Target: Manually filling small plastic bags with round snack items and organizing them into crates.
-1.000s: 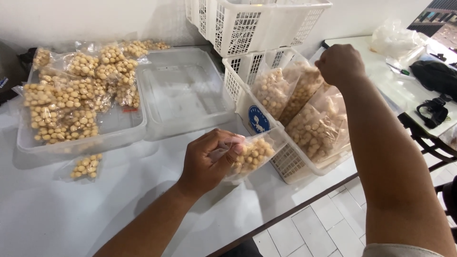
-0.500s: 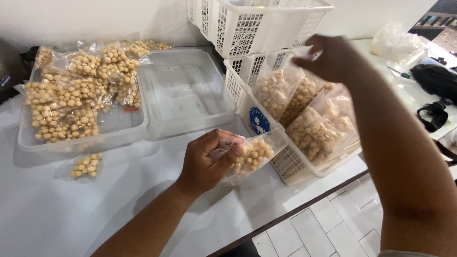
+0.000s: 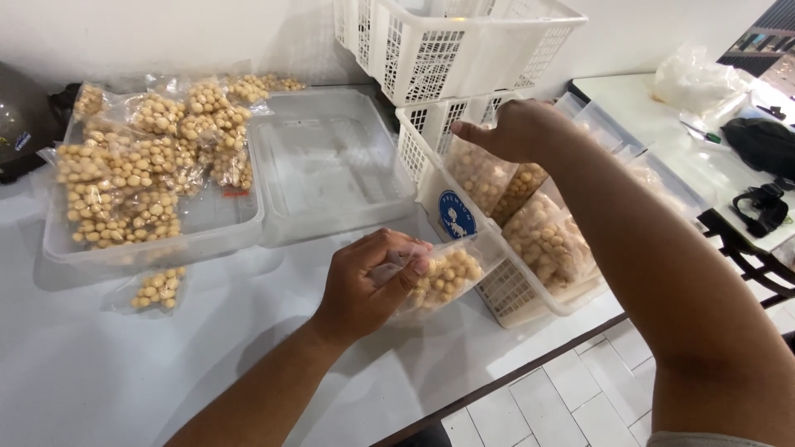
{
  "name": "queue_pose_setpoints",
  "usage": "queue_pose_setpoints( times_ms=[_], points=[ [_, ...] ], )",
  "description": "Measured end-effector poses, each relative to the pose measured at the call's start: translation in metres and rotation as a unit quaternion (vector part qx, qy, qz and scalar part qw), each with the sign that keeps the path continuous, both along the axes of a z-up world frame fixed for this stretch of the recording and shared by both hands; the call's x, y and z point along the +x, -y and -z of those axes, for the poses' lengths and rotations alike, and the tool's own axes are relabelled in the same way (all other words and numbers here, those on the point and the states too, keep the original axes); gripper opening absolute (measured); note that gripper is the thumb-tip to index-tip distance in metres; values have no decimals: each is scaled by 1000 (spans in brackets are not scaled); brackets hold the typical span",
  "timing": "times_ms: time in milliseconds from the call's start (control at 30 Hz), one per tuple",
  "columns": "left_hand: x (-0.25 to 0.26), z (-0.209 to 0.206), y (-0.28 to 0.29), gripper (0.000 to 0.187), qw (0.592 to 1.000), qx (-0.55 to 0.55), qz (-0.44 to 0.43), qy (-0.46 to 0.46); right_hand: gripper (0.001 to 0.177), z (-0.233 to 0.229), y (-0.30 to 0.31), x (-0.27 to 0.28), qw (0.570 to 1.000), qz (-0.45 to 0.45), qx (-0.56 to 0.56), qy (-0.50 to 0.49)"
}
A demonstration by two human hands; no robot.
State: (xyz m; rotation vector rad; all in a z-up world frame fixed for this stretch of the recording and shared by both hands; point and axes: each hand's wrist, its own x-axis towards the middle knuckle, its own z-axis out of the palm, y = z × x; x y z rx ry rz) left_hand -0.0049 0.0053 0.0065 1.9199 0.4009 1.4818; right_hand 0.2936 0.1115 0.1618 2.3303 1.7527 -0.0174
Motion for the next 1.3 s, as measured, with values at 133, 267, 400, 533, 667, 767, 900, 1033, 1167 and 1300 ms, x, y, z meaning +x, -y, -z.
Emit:
queue_pose_setpoints(
  times_ms=[133, 267, 400, 533, 667, 767, 900, 1033, 1167, 1300],
  points=[
    [0, 1, 1, 28, 1000, -7, 7, 6, 98, 1, -5, -4, 994, -7, -93, 57],
    [2, 3, 0, 30, 1000, -5, 15, 8, 46, 15, -26, 22, 995, -45, -59, 66],
    [3, 6, 1, 32, 999, -12, 34, 21, 51, 6, -65, 72, 937, -180, -80, 289],
    [0, 3, 0, 26, 999, 7, 22, 24, 36, -52, -72, 104, 993, -48, 111, -19],
    [-4, 1, 2, 21, 999, 1, 25, 21, 23, -81, -70, 138, 958, 69, 216, -177],
    [-5, -2, 3, 18, 999, -1, 24, 23, 29, -78, -101, 204, 990, 13, 96, 103],
    [-6, -6, 5, 13, 999, -2, 38, 26, 53, -49, -149, 289, 795, -125, -150, 574],
    [-6, -11, 7, 14, 999, 10, 20, 28, 21, -26, -150, 285, 822, -118, -140, 539],
    [-7, -7, 7, 13, 999, 16, 36, 34, 39, -9, -141, 271, 965, -69, 55, 246],
    [-7, -10, 7, 13, 999, 24, 25, 37, 56, 2, -125, 233, 950, -44, 2, 310]
  ],
)
